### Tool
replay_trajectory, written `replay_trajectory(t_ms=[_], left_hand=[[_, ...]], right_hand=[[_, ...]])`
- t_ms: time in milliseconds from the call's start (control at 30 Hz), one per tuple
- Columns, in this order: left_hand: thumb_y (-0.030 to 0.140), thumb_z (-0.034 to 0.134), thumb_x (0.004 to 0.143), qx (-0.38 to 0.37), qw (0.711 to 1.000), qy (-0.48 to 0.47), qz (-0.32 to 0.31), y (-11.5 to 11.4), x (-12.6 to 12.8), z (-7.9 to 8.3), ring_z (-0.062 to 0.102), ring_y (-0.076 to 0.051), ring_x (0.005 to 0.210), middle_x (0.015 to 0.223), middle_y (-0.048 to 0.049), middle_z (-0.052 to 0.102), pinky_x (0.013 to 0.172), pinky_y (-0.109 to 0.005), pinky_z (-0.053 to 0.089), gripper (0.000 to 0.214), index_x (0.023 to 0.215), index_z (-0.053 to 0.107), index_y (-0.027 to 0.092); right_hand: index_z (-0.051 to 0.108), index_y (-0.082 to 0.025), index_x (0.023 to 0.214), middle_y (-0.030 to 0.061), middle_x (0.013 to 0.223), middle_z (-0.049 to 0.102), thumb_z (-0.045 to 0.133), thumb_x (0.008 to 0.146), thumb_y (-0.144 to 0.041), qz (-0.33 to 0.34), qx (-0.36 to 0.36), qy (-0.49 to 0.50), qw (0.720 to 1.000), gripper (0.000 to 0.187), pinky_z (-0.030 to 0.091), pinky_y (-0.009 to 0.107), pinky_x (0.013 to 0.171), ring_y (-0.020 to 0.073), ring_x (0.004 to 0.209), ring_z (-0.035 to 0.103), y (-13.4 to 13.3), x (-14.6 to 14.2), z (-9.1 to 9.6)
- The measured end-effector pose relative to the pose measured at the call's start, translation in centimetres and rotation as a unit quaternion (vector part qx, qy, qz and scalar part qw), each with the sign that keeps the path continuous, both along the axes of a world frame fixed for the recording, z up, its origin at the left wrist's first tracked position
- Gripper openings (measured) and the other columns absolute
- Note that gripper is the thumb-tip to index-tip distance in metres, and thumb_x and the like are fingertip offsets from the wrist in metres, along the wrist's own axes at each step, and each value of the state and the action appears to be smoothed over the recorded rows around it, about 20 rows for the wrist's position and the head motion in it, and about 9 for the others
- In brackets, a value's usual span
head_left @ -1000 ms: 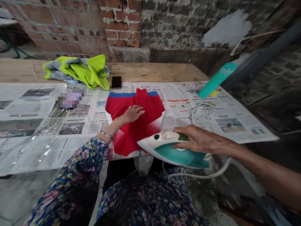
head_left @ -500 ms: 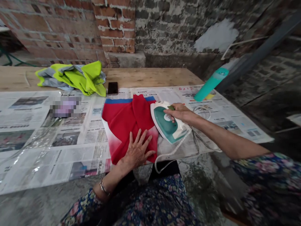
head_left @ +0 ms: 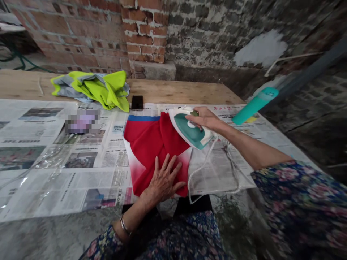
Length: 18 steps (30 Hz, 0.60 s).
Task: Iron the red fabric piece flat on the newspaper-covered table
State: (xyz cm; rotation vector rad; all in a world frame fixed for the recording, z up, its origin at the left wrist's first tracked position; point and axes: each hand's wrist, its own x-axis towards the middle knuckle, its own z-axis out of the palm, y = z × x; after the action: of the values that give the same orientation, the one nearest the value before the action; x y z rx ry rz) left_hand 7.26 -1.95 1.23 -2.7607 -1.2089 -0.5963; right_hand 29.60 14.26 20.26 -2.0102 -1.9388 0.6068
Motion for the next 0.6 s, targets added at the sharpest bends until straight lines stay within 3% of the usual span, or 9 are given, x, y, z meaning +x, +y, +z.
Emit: replay_trajectory(t_ms=[133, 267, 433, 600], left_hand=[[0.067, 0.059, 0.104, 0.018, 1.0, -0.01, 0.0, -0.1, 0.1, -0.4, 0.04, -0.039, 0.162, 0.169, -0.0158, 0.054, 0.132, -0.071, 0.028, 0.072, 0.163, 0.054, 0.026], [0.068, 0.057, 0.105, 0.016, 1.0, -0.023, 0.002, -0.4, 0.3, -0.8, 0.041, -0.039, 0.162, 0.167, -0.0168, 0.055, 0.134, -0.072, 0.023, 0.074, 0.165, 0.051, 0.025], [0.071, 0.052, 0.105, -0.001, 0.999, -0.033, 0.001, -0.7, 0.6, -0.8, 0.038, -0.039, 0.164, 0.168, -0.0164, 0.054, 0.134, -0.075, 0.019, 0.074, 0.163, 0.052, 0.024], [0.071, 0.053, 0.105, -0.024, 0.999, -0.031, 0.002, -0.9, 0.8, -0.5, 0.034, -0.039, 0.165, 0.168, -0.0152, 0.054, 0.134, -0.075, 0.019, 0.076, 0.165, 0.05, 0.024]], right_hand=[[0.062, -0.023, 0.081, -0.0036, 0.061, 0.061, 0.079, 0.091, -0.044, 0.122, -0.03, -0.047, 0.991, 0.029, 0.04, 0.027, 0.058, 0.0163, 0.057, 0.059, -2.6, -2.3, 0.1], [0.071, -0.021, 0.093, 0.0054, 0.088, 0.076, 0.079, 0.092, -0.048, 0.247, -0.005, -0.139, 0.959, 0.029, 0.042, 0.029, 0.07, 0.023, 0.083, 0.07, -2.6, -4.8, -0.5], [0.072, -0.017, 0.126, 0.0171, 0.117, 0.08, 0.067, 0.102, -0.053, 0.235, 0.019, -0.228, 0.945, 0.043, 0.048, 0.034, 0.082, 0.0328, 0.107, 0.073, 0.8, -6.4, -0.7], [0.071, -0.013, 0.133, 0.0223, 0.128, 0.077, 0.061, 0.106, -0.048, 0.196, 0.066, -0.235, 0.95, 0.045, 0.051, 0.039, 0.091, 0.0365, 0.118, 0.071, 5.6, -7.0, -1.0]])
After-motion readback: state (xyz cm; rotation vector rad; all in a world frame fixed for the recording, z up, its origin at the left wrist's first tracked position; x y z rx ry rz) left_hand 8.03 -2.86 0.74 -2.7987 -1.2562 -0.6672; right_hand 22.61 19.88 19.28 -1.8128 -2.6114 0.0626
